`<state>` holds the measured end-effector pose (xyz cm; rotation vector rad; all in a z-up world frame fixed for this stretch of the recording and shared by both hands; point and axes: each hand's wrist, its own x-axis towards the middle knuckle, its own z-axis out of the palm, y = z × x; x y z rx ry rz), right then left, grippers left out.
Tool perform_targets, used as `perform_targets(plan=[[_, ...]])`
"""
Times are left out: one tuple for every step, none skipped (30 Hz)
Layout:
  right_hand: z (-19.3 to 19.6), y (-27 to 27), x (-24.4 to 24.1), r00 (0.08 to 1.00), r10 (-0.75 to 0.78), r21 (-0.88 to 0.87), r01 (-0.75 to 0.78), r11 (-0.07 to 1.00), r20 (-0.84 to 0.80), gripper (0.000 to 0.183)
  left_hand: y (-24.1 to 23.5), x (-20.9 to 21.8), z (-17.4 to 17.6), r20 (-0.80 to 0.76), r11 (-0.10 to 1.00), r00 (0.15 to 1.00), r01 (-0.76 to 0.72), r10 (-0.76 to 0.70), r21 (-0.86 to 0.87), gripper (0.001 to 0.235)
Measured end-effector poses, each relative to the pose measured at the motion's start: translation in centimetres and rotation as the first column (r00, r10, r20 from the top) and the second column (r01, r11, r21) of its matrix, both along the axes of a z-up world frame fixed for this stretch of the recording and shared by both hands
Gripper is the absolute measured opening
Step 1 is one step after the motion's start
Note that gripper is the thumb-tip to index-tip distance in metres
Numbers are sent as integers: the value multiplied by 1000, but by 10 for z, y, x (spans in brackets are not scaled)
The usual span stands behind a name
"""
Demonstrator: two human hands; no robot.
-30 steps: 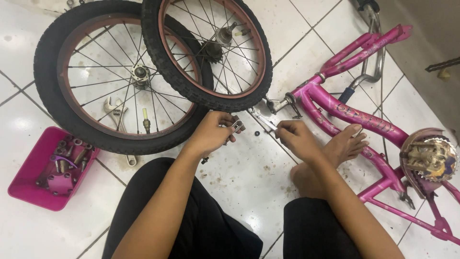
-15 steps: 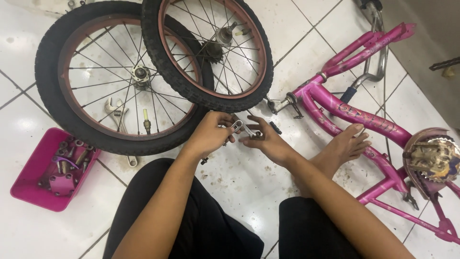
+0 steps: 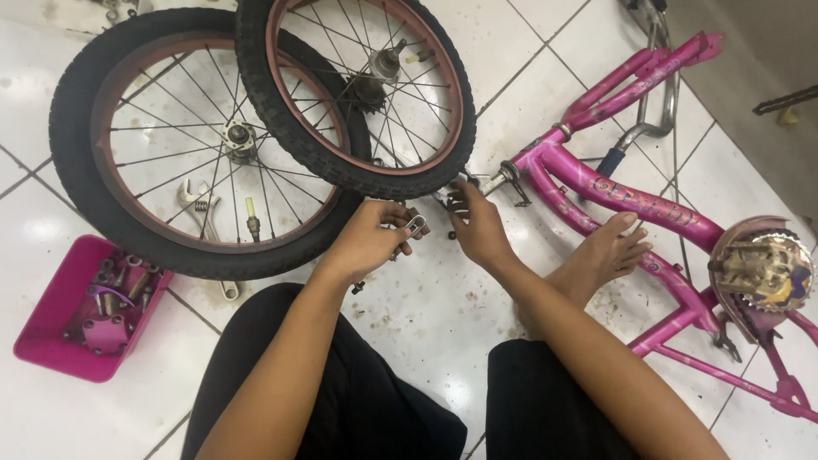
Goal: The person sits on a tiled floor and works on a disassembled pink bicycle. They use a wrench to tighten a bolt on a brake caliper assembly and then attach the caliper to the bicycle frame near the pedal crank, securing it with the wrench.
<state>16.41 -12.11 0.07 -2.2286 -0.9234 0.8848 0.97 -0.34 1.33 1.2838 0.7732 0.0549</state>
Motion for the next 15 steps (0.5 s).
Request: perform_targets(plan=[[-2, -2, 0, 1000, 4, 0, -4, 1000, -5, 54, -1, -1, -3, -5, 1000, 1000, -4, 4, 0, 36], [-4, -3, 0, 1000, -3, 15, 3, 1000, 0, 51, -2, -3, -5, 3, 1000, 1000, -8, 8, -6, 36], [-4, -3, 4, 1000, -24, 38, 23, 999, 13, 49, 0, 1, -7, 20, 1000, 1000, 2, -2, -5, 35], [-5, -3, 6, 999, -34, 47, 33, 998, 17, 49, 2, 2, -5, 24, 1000, 1000, 12, -12, 4, 35], [-7, -6, 8, 1000, -20, 35, 20, 999, 7, 49, 0, 1, -2, 19, 1000, 1000, 6, -6, -6, 35], [-8, -10, 9, 1000, -7, 23, 7, 1000, -4, 49, -1, 0, 0, 13, 1000, 1000, 0, 0, -16, 36], [-4, -10, 9, 1000, -10, 20, 10, 1000, -6, 49, -1, 0, 0, 12, 1000, 1000, 3, -3, -19, 36], [-1, -12, 9, 1000, 9, -3, -9, 1000, 3, 48, -1, -1, 0, 22, 1000, 1000, -3, 3, -19, 35], [4, -14, 9, 1000, 20, -23, -19, 1000, 15, 46, 0, -1, 1, 36, 1000, 999, -1, 2, -16, 34], [7, -17, 10, 1000, 9, -23, -9, 1000, 16, 46, -3, -4, 4, 37, 1000, 999, 9, -9, -16, 34], [11, -19, 11, 997, 70, 1, -70, 998, 34, 45, -4, -3, 8, 40, 1000, 999, 7, -6, -11, 34], [16, -23, 13, 990, 130, 22, -131, 991, 53, 45, -6, -3, 13, 44, 1000, 999, 4, -4, -7, 35], [26, -27, 14, 992, 106, 34, -108, 994, 64, 45, -9, -3, 18, 53, 1000, 998, 28, -28, 6, 35], [36, -32, 14, 987, 152, 17, -153, 988, 55, 42, -13, -4, 24, 63, 1000, 998, 26, -27, 15, 35], [47, -35, 16, 978, 204, 0, -204, 979, 48, 39, -17, -4, 30, 76, 1000, 997, 17, -18, 24, 35]])
